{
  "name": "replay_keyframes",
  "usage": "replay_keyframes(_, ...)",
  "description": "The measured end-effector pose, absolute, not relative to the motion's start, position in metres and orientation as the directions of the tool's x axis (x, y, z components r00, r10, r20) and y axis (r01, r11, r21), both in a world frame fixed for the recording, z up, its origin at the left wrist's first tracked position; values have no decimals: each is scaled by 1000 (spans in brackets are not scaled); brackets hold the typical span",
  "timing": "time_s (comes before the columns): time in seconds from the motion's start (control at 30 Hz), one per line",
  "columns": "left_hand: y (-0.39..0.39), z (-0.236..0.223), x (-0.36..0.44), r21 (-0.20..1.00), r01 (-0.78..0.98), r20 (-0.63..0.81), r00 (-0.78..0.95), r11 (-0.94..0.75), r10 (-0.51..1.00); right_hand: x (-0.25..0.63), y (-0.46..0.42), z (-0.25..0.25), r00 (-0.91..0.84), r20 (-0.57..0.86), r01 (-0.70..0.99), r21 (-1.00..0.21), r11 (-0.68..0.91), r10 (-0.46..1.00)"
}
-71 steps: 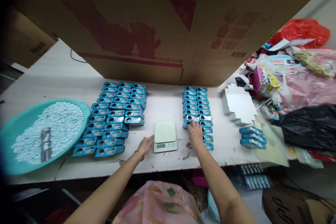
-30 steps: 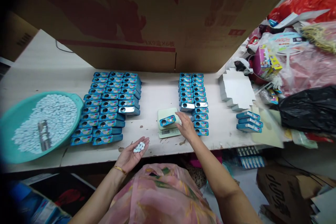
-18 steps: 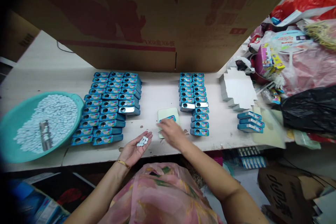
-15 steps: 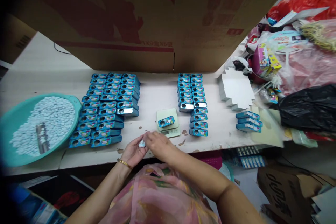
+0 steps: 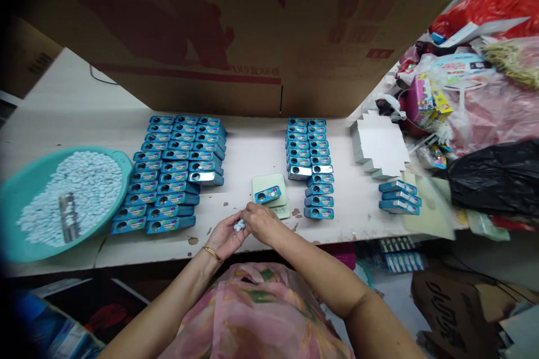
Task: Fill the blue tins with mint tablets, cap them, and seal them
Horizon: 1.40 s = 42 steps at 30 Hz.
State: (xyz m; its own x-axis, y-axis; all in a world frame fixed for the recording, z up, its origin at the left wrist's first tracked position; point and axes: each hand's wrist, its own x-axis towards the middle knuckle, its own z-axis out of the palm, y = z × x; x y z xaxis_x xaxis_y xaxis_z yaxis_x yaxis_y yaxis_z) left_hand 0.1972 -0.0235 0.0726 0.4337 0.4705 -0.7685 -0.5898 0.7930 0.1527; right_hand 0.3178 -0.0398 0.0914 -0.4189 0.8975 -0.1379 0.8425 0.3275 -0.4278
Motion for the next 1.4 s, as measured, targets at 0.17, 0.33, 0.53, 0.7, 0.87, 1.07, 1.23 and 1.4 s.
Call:
replay_keyframes(0.17,-17,78,201,185,-611,-741,428,770,518,329,-34,91,-369,-110,803,-538,257,923)
replay_keyframes(0.33,-13,82,201,197,-605,-723,442,771,531,334,-32,95,-401,-35,710,-643,286,916)
replay_keyframes(0.53,-14,84,199,243,-580,-728,420,778,541,341,-23,98,-375,-75,658,-723,209,924)
replay_keyframes(0.7,-8,84,198,298,-588,-713,386,752,585,355,-14,92,-251,52,642,-738,207,967)
replay_keyframes(0.87,-6,82,193,265,-580,-740,389,770,548,368,-7,87,-209,38,750,-635,185,977)
replay_keyframes(1.07,-13,74,169,246,-634,-791,306,733,530,390,-19,90,-51,129,798,-591,118,990)
replay_keyframes(1.23,-22,65,140,249,-703,-834,195,666,517,403,-27,87,-23,99,833,-548,73,995)
replay_keyframes(1.4,-30,59,124,250,-735,-856,137,630,499,406,-28,78,-70,45,867,-492,83,997)
